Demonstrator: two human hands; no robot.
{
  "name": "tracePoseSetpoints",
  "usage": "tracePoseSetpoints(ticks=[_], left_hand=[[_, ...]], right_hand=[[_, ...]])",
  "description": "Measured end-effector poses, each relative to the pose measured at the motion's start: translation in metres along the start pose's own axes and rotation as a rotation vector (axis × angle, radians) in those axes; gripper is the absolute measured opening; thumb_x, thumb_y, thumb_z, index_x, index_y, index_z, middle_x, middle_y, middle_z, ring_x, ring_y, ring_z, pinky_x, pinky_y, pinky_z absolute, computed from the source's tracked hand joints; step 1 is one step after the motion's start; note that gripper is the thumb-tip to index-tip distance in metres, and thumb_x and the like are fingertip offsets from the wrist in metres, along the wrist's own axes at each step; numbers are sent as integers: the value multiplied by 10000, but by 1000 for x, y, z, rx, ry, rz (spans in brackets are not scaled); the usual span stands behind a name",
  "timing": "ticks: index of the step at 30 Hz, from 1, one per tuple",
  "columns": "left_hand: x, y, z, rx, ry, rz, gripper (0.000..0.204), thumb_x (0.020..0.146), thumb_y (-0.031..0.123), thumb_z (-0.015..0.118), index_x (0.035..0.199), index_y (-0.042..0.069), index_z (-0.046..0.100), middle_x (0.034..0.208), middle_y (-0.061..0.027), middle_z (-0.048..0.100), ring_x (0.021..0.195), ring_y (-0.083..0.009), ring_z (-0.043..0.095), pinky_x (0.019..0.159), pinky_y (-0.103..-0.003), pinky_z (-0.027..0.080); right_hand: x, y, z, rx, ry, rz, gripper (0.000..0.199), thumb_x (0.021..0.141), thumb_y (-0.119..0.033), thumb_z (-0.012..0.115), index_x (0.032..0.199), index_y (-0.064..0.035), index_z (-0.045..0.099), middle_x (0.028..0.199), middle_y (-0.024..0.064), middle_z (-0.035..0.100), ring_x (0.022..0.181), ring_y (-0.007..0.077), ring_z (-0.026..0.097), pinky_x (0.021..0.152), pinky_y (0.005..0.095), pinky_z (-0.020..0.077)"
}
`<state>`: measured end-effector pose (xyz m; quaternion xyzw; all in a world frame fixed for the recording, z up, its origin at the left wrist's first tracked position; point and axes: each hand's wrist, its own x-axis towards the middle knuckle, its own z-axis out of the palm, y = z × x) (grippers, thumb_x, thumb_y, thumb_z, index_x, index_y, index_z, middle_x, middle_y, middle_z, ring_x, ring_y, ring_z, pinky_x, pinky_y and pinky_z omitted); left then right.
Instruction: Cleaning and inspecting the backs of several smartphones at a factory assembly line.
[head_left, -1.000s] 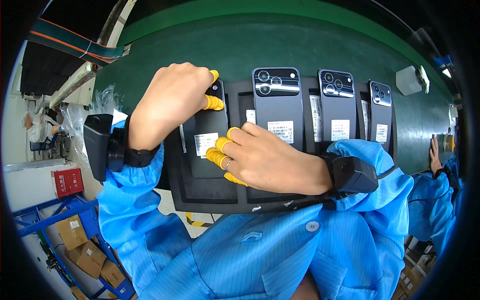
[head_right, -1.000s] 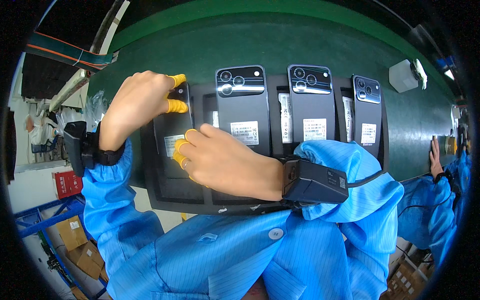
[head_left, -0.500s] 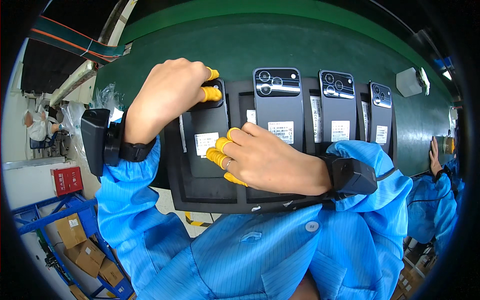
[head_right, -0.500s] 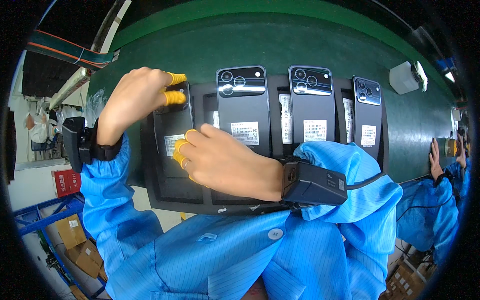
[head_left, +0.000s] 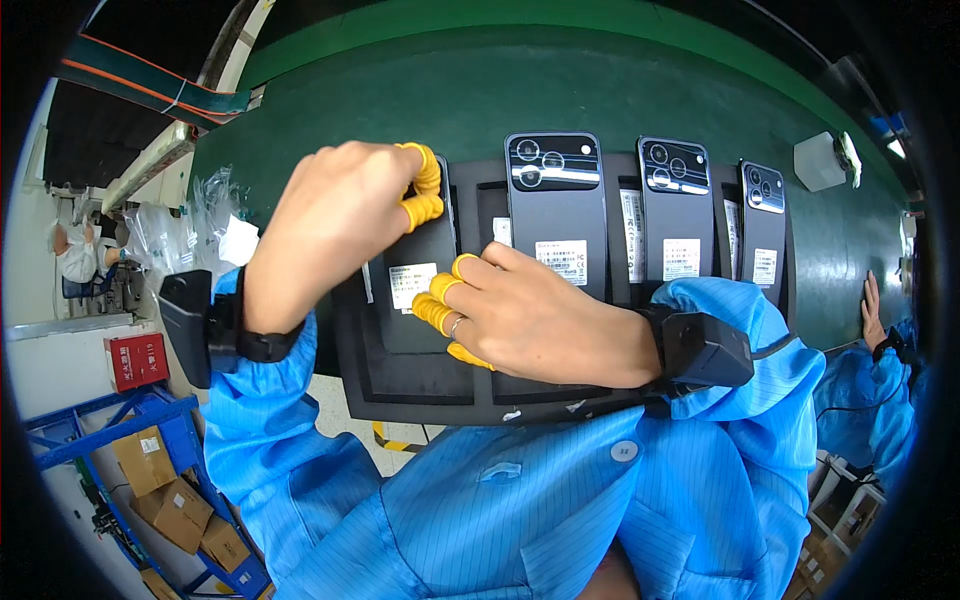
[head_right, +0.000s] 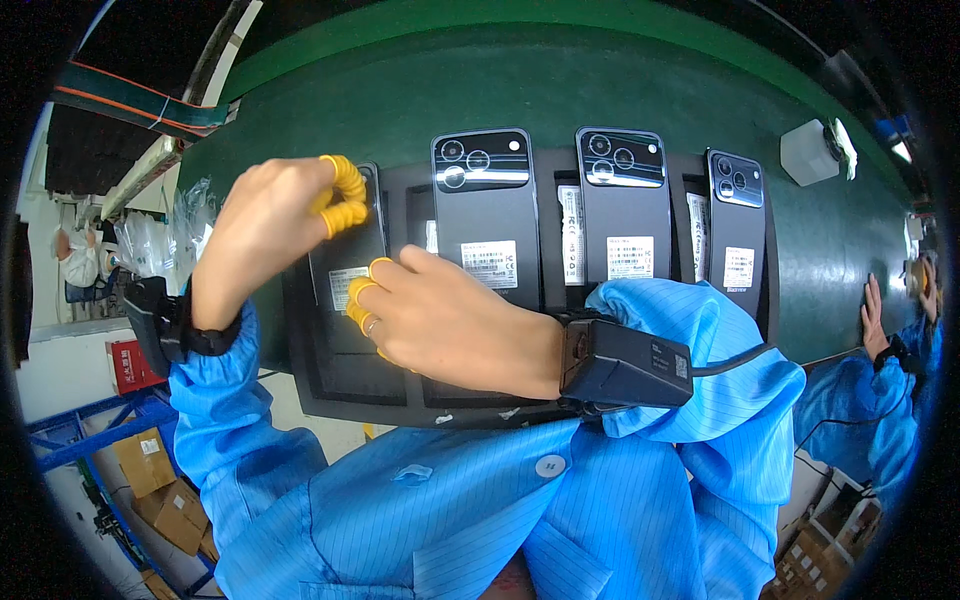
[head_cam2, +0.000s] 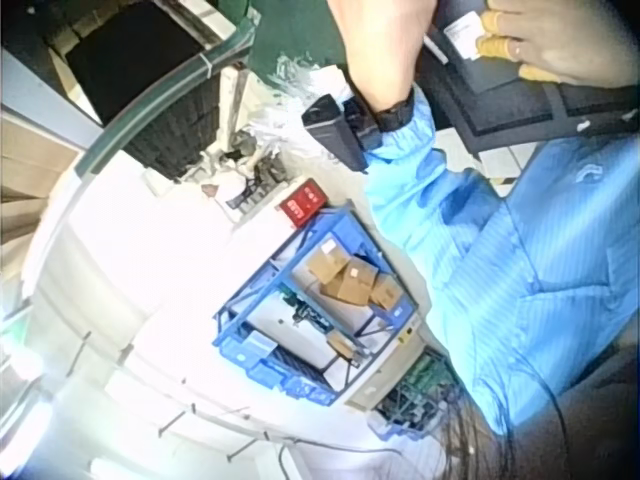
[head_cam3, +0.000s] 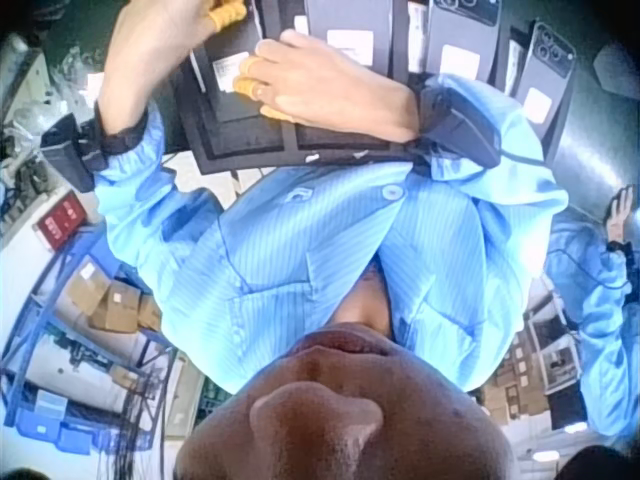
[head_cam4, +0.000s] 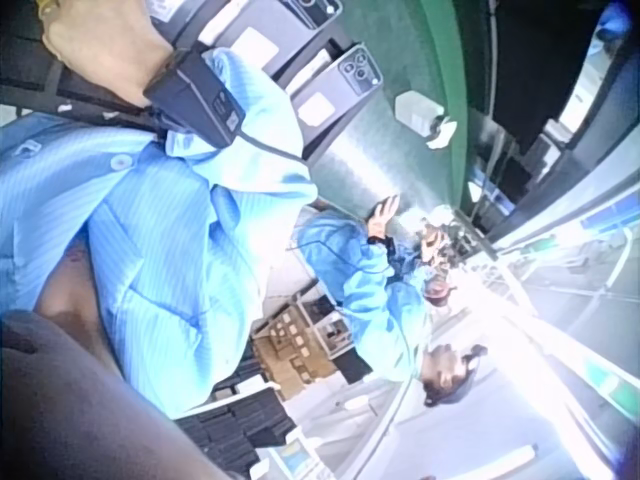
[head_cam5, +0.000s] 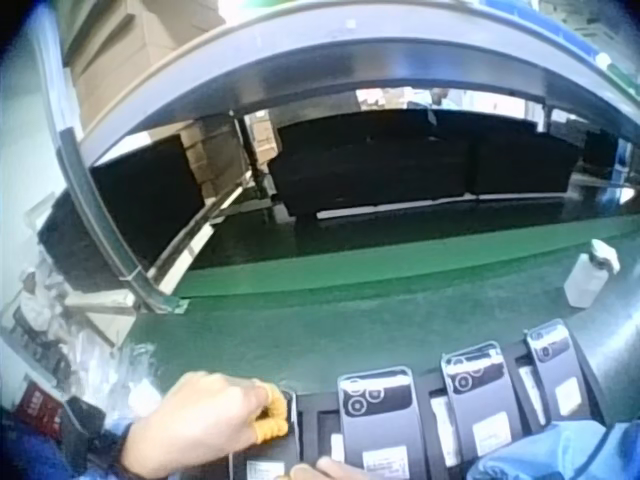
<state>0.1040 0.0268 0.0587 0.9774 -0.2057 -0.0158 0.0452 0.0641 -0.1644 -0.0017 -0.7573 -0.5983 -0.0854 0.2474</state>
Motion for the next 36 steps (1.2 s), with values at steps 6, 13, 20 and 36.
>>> tracePoseSetpoints(ticks=[6,13,20,36], left_hand=[[-9,11,11,101,86,48,190,718,142,706,730,-26,617,756,-191,638,689,-351,632,610,-407,506],[-9,17,9,132,99,84,130,659,71,676,711,-29,610,742,-191,633,667,-349,629,598,-400,504],[1,-3,11,78,59,195,154,636,100,683,692,-19,603,702,-186,618,643,-349,618,581,-411,494],[-2,-9,3,-53,4,45,278,733,221,730,862,-11,650,749,-191,634,704,-346,633,616,-385,495]], right_hand=[[0,-1,0,11,26,-9,119,728,-130,598,770,-53,679,814,15,547,855,172,494,729,282,371],[1,-5,5,-97,37,-42,176,710,-136,663,826,-5,689,823,59,623,882,187,556,847,316,434],[1,-6,7,-21,24,-25,175,714,-123,654,836,-3,691,844,77,636,908,209,593,906,339,427],[1,-3,10,-52,92,-50,114,700,-104,601,751,-32,674,855,66,609,905,201,561,840,298,410]])
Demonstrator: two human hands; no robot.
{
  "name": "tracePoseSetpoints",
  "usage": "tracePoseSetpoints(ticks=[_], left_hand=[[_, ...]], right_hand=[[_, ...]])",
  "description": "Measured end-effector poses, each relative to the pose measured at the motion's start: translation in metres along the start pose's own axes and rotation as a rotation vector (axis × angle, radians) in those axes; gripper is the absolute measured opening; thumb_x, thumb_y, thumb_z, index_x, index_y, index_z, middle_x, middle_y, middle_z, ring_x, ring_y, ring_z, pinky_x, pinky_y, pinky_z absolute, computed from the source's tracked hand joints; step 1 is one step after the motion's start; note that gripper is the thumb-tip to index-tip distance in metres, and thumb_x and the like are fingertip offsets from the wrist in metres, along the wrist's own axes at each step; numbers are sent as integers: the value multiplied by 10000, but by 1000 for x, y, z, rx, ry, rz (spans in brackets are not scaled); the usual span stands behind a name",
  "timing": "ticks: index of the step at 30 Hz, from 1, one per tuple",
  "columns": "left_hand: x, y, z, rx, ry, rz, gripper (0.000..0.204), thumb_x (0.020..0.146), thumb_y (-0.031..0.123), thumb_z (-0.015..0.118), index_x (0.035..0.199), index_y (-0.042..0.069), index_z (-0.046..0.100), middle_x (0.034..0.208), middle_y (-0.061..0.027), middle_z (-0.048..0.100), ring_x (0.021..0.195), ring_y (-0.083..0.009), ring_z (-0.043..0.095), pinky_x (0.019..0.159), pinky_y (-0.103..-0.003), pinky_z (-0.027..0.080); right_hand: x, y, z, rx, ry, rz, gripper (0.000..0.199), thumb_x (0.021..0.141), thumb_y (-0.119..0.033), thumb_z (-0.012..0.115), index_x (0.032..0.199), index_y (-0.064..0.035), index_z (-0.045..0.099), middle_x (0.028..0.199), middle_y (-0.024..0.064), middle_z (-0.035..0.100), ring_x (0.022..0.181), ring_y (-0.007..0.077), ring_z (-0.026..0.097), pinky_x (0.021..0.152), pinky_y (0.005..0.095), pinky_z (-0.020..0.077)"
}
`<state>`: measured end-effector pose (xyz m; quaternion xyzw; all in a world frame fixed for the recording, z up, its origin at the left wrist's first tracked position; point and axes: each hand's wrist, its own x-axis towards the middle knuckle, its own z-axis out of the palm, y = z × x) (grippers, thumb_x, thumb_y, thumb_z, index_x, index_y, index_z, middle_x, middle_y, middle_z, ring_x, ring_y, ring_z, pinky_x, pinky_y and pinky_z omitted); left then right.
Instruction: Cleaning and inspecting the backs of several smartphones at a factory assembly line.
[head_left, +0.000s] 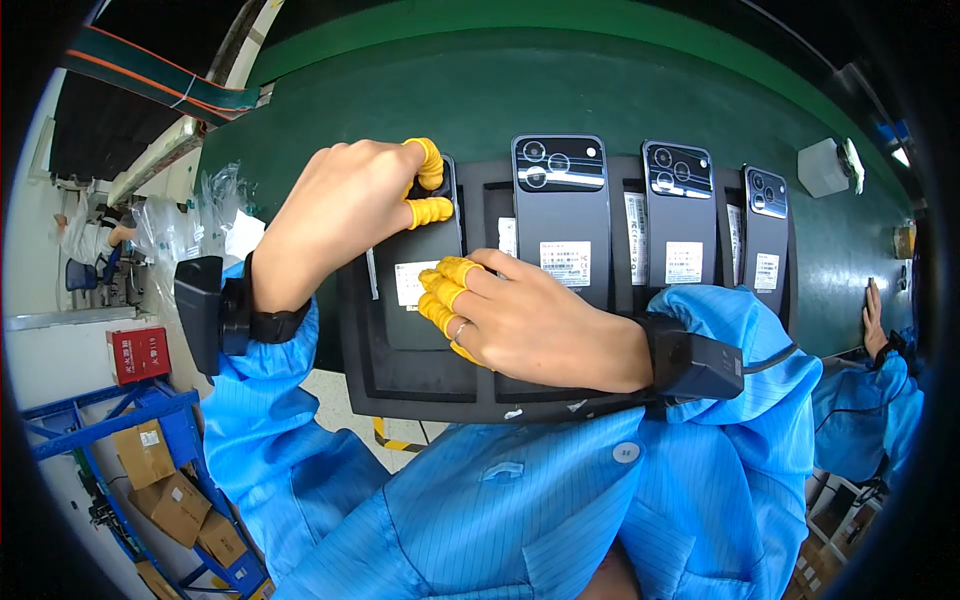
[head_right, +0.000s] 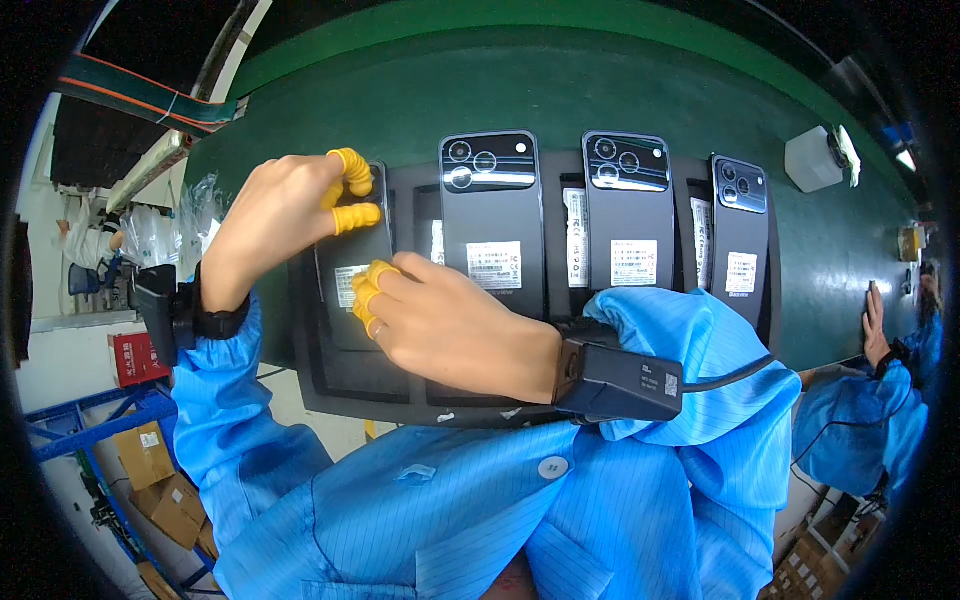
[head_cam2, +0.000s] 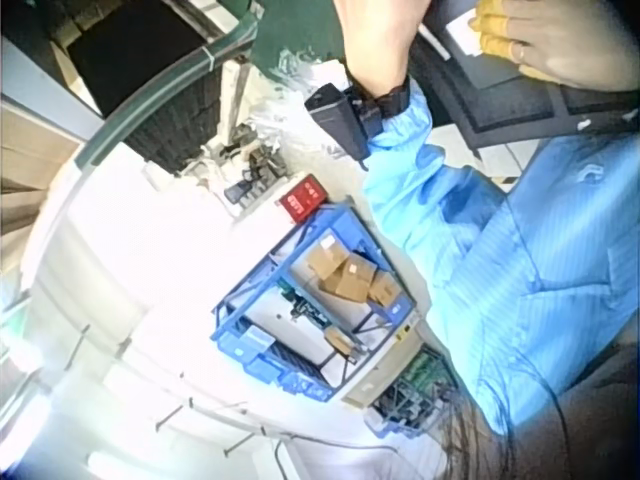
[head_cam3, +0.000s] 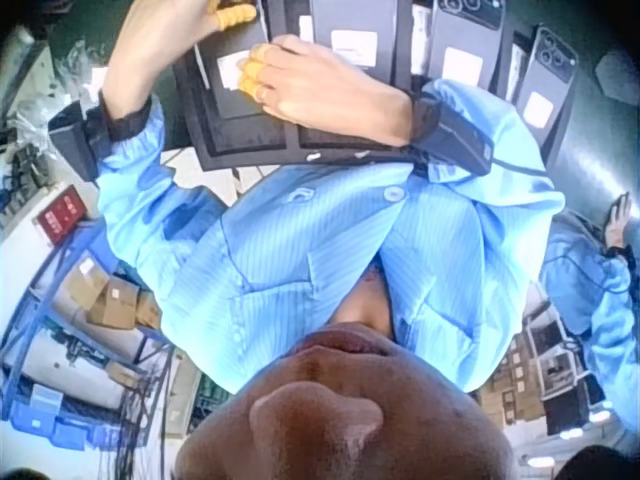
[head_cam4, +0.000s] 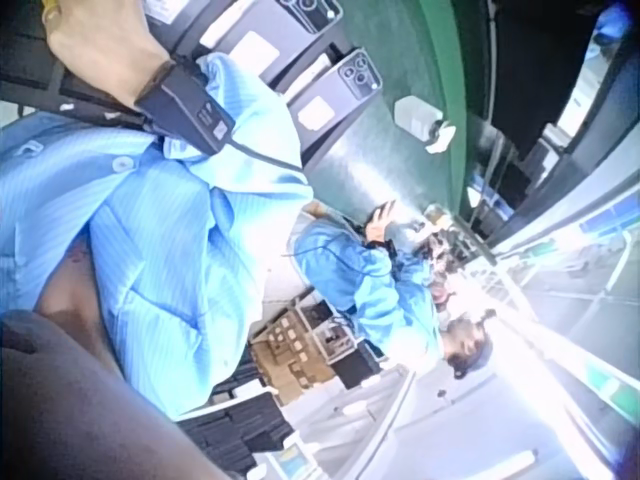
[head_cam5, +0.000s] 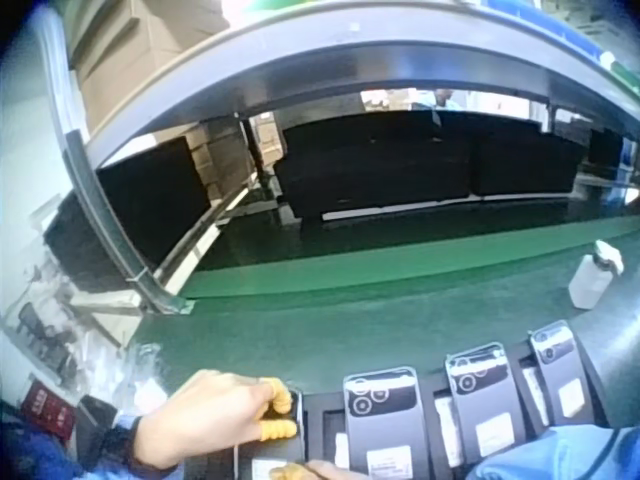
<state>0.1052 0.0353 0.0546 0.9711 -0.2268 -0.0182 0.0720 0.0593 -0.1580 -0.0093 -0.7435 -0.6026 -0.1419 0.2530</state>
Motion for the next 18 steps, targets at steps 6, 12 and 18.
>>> tracePoseSetpoints(ticks=[6,12,18], left_hand=[[13,-10,0,96,-63,138,239,703,145,713,786,-49,601,738,-221,627,701,-378,629,620,-408,504],[0,-65,-37,-138,299,-2,220,804,77,657,1000,-14,614,867,-112,663,788,-200,653,646,-308,502],[-22,-106,-59,-649,539,-207,265,952,131,507,1202,43,513,834,-10,602,609,3,478,532,-138,340]], right_hand=[[0,5,2,46,-5,10,106,715,-120,600,740,-50,675,837,48,594,907,188,551,816,292,404],[1,5,-8,127,-127,23,197,740,-121,675,889,7,689,955,112,642,955,226,590,919,364,424],[1,4,0,104,-16,22,117,695,-105,611,752,-38,687,816,48,601,890,191,556,865,311,406]])
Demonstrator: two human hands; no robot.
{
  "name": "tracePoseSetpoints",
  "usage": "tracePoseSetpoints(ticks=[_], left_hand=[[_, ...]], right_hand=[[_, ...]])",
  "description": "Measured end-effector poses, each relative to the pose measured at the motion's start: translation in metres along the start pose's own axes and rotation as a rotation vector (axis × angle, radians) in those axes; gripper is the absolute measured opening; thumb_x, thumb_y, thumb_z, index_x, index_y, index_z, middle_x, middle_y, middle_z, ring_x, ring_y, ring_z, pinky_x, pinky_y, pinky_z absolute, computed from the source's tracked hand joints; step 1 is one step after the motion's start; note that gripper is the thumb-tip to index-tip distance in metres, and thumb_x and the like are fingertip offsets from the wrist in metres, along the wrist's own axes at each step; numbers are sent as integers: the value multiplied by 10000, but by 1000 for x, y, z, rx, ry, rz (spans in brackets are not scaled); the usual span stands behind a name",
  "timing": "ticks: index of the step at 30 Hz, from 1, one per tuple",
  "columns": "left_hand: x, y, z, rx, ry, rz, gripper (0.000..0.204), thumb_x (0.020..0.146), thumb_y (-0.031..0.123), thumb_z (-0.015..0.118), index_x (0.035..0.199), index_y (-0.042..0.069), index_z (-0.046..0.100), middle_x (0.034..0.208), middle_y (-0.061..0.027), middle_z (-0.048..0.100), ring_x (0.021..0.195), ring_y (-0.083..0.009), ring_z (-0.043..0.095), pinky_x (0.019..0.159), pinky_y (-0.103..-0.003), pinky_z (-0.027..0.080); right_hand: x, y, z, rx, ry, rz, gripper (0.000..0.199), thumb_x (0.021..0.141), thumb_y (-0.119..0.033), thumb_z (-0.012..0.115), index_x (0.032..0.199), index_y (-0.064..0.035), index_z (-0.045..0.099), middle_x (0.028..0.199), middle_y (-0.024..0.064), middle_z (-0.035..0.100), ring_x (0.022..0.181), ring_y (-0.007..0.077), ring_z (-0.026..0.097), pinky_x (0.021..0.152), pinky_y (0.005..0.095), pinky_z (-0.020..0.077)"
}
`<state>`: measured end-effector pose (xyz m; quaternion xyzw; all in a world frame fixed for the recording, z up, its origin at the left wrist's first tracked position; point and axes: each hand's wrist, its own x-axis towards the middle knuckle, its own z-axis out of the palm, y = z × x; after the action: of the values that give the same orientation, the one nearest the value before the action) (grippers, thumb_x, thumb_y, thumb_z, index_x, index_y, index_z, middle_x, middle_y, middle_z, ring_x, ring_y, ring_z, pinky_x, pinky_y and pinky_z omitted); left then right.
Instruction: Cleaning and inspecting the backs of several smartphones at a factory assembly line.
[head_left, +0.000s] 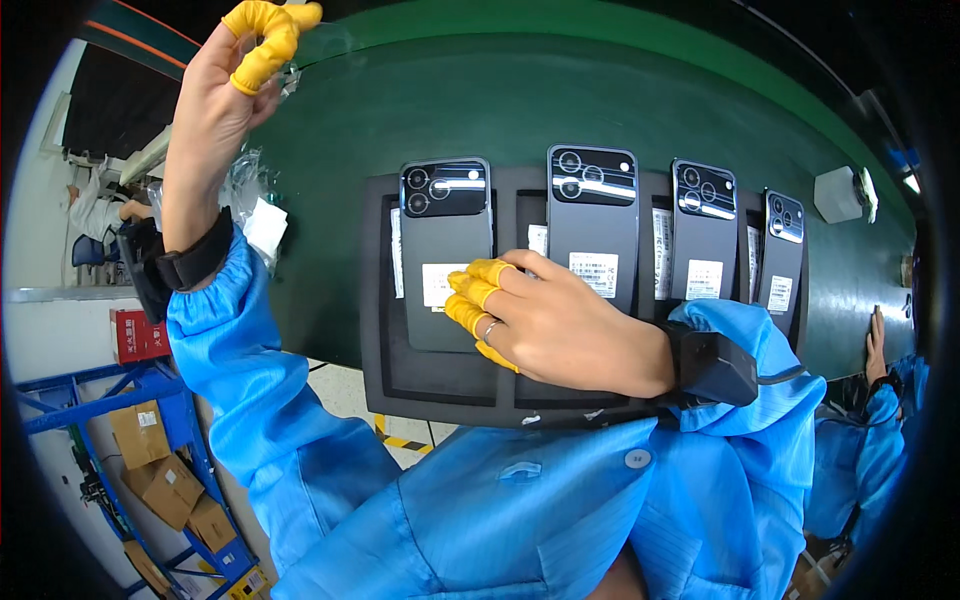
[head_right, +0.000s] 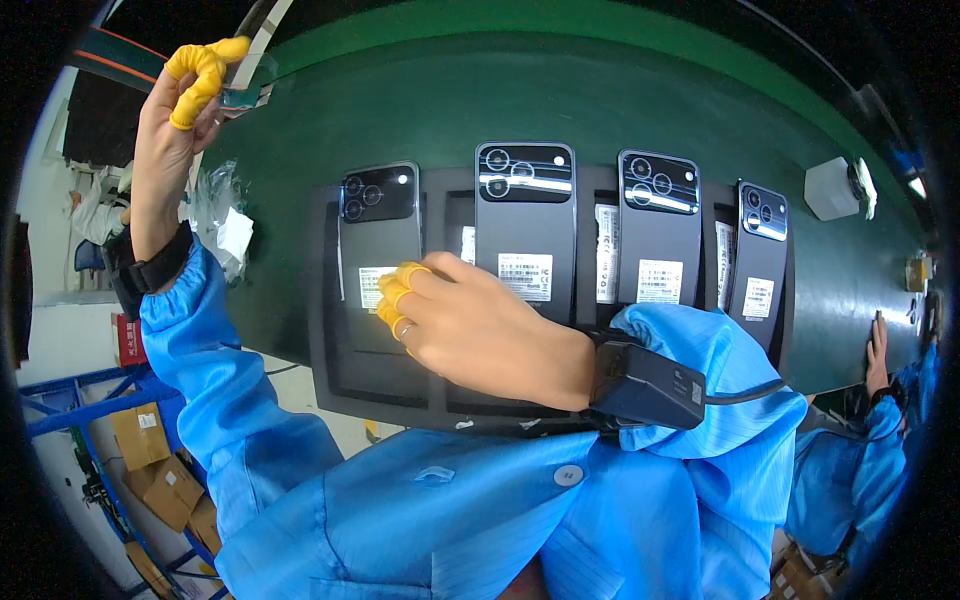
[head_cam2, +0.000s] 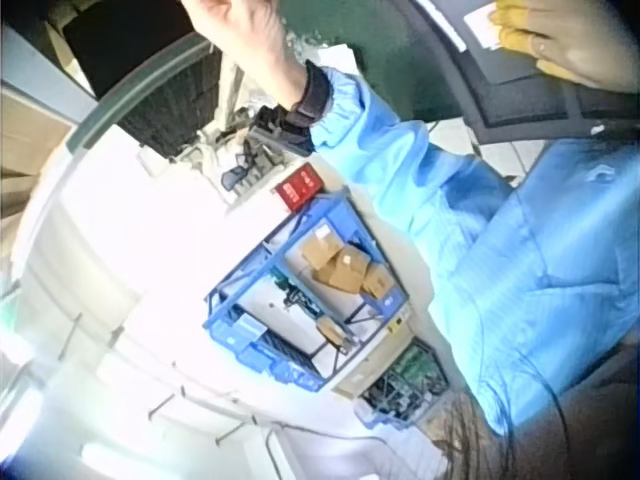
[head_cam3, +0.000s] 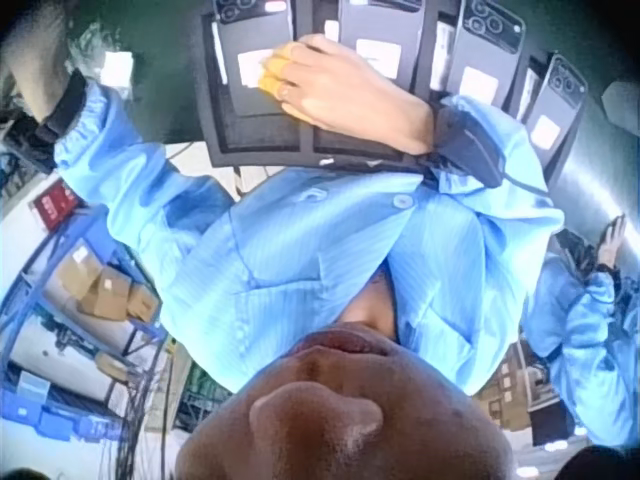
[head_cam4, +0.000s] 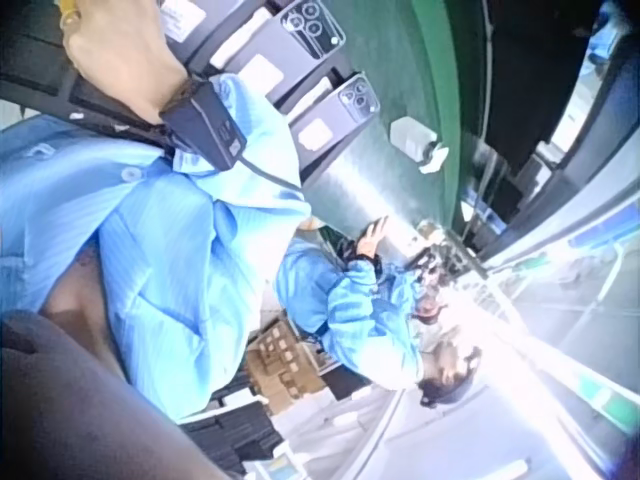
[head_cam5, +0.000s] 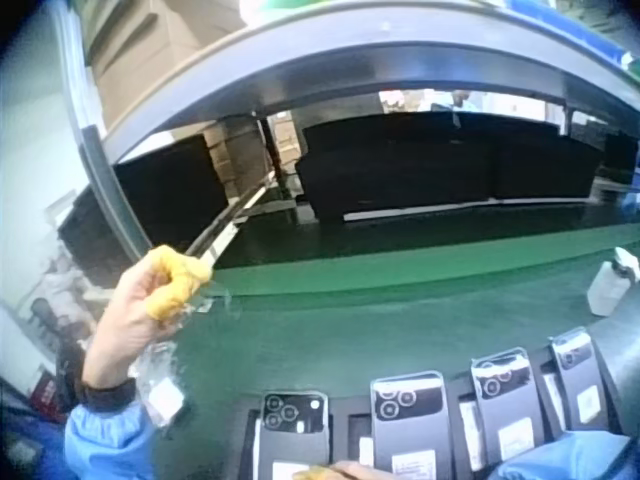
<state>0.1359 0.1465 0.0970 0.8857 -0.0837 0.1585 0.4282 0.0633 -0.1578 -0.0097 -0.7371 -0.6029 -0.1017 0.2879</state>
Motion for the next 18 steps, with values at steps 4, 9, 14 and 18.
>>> tracePoseSetpoints(ticks=[4,9,14,18], left_hand=[[-3,-11,4,-369,-181,44,259,974,201,501,1167,28,505,792,-14,537,504,-20,376,495,-154,324],[-19,8,23,-299,39,-62,312,985,263,486,1182,22,503,788,-17,534,499,-15,353,486,-153,312],[-26,-17,-11,-553,-24,35,333,970,220,515,1229,13,495,886,-25,556,619,-38,435,547,-163,366],[-40,4,-7,-251,354,28,336,965,192,496,1252,18,486,861,-30,531,682,-73,427,571,-200,393]], right_hand=[[1,0,-9,19,-158,11,197,744,-106,677,895,21,686,900,113,633,945,234,590,922,385,437],[1,-2,-7,4,-148,23,189,743,-104,681,892,13,689,859,105,630,928,226,592,918,384,445],[0,-5,-2,-43,-49,1,122,681,-89,615,755,-24,686,778,49,607,875,189,562,854,311,418],[0,-4,-7,-40,-138,10,173,745,-104,677,881,3,688,833,89,625,916,216,592,921,388,447]])
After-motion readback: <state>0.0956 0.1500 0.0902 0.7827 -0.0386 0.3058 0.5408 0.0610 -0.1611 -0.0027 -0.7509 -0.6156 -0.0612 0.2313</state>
